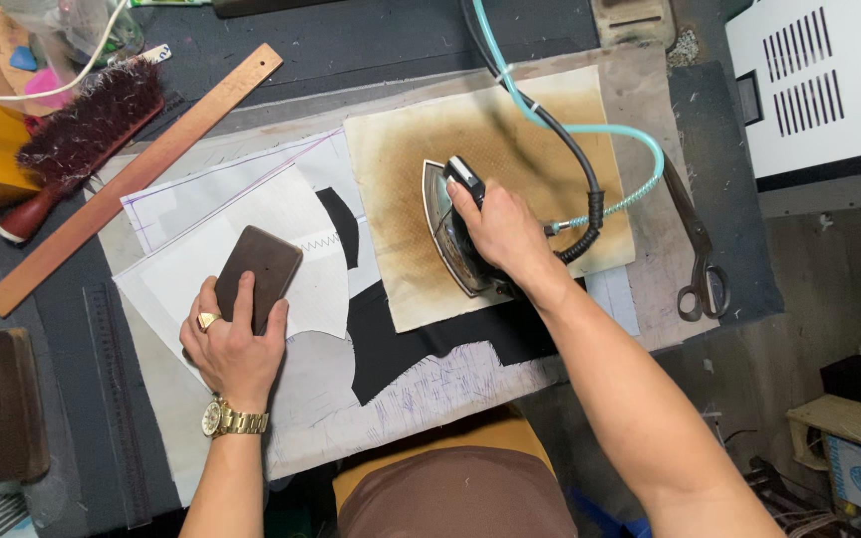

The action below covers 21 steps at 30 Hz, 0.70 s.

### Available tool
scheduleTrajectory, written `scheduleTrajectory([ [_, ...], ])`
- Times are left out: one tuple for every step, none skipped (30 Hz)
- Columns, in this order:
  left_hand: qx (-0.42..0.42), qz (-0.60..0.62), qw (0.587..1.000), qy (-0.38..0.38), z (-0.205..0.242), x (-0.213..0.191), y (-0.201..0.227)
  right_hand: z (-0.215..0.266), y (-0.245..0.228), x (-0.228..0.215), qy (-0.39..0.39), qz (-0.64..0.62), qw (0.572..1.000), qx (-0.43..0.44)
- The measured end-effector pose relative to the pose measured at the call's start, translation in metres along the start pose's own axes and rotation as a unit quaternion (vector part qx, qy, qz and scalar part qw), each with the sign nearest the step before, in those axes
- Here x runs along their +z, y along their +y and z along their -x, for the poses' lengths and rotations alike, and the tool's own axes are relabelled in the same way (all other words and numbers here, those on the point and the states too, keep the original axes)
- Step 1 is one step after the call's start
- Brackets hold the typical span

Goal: The person irons pieces of black and white fabric using a steam iron and a protective pressing cloth, occasionally pressing down with a wooden block.

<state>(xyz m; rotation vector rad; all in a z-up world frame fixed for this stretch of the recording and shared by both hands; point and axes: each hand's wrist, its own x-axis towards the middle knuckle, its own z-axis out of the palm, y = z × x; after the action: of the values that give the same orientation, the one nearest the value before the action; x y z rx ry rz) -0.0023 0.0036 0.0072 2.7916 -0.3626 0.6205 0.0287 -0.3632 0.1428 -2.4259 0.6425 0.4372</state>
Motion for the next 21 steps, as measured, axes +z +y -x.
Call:
scheduleTrajectory([
  [-0.002, 0.0, 1.0, -0.004, 0.0, 0.0, 0.0, 0.005, 0.001, 0.001, 0.001, -0.007, 1.0, 0.014],
  [-0.004, 0.001, 1.0, -0.003, 0.0, 0.0, -0.001, 0.005, 0.005, 0.003, 0.001, -0.005, 1.0, 0.012],
  [-0.006, 0.008, 1.0, -0.01, 0.0, 0.0, -0.001, 0.005, 0.009, 0.006, -0.001, -0.005, 1.0, 0.021],
  [-0.01, 0.013, 1.0, -0.017, 0.001, -0.002, -0.002, 0.004, 0.012, 0.008, -0.006, -0.004, 1.0, 0.027],
  [-0.014, 0.012, 1.0, -0.015, -0.001, -0.001, 0.0, 0.0, 0.01, 0.007, -0.007, -0.001, 1.0, 0.023],
  [-0.015, 0.019, 0.999, -0.022, -0.002, -0.002, 0.0, -0.002, 0.009, 0.008, -0.01, 0.01, 0.999, 0.029],
  [-0.016, 0.027, 0.999, -0.029, -0.002, -0.002, 0.0, -0.005, 0.008, 0.008, -0.012, 0.021, 0.999, 0.035],
  [-0.02, 0.024, 0.999, -0.027, -0.004, -0.006, 0.002, -0.007, 0.004, 0.006, -0.015, 0.022, 0.999, 0.03],
  [-0.03, 0.034, 0.997, -0.054, -0.006, -0.011, 0.004, -0.01, 0.0, 0.004, -0.016, 0.025, 0.999, 0.027],
  [-0.041, 0.043, 0.995, -0.08, -0.008, -0.016, 0.005, -0.013, -0.005, 0.002, -0.018, 0.026, 0.999, 0.023],
  [-0.045, 0.039, 0.995, -0.078, -0.006, -0.02, 0.005, -0.016, -0.006, 0.002, -0.021, 0.027, 0.999, 0.017],
  [-0.048, 0.025, 0.994, -0.095, -0.006, -0.022, 0.006, -0.022, -0.009, 0.0, -0.023, 0.032, 0.999, 0.01],
  [-0.05, 0.011, 0.992, -0.112, -0.006, -0.024, 0.007, -0.028, -0.011, -0.001, -0.026, 0.038, 0.999, 0.002],
  [-0.06, 0.004, 0.992, -0.11, -0.006, -0.027, 0.007, -0.032, -0.014, -0.005, -0.032, 0.04, 0.999, -0.008],
  [-0.076, 0.001, 0.989, -0.123, -0.005, -0.029, 0.008, -0.036, -0.016, -0.008, -0.031, 0.046, 0.998, -0.018],
  [-0.093, -0.003, 0.986, -0.135, -0.005, -0.031, 0.008, -0.04, -0.019, -0.012, -0.031, 0.052, 0.998, -0.028],
  [-0.102, -0.01, 0.986, -0.131, -0.001, -0.029, 0.015, -0.042, -0.019, -0.015, -0.036, 0.053, 0.997, -0.039],
  [-0.136, -0.029, 0.985, -0.105, 0.002, -0.026, 0.024, -0.046, -0.019, -0.02, -0.044, 0.062, 0.996, -0.053],
  [-0.169, -0.049, 0.981, -0.077, 0.005, -0.023, 0.033, -0.05, -0.018, -0.025, -0.051, 0.07, 0.994, -0.066],
  [-0.18, -0.058, 0.979, -0.074, -0.001, -0.021, 0.065, -0.054, -0.018, -0.033, -0.058, 0.072, 0.993, -0.079],
  [-0.18, -0.042, 0.981, -0.058, -0.009, -0.019, 0.097, -0.057, -0.017, -0.041, -0.071, 0.096, 0.988, -0.1],
])
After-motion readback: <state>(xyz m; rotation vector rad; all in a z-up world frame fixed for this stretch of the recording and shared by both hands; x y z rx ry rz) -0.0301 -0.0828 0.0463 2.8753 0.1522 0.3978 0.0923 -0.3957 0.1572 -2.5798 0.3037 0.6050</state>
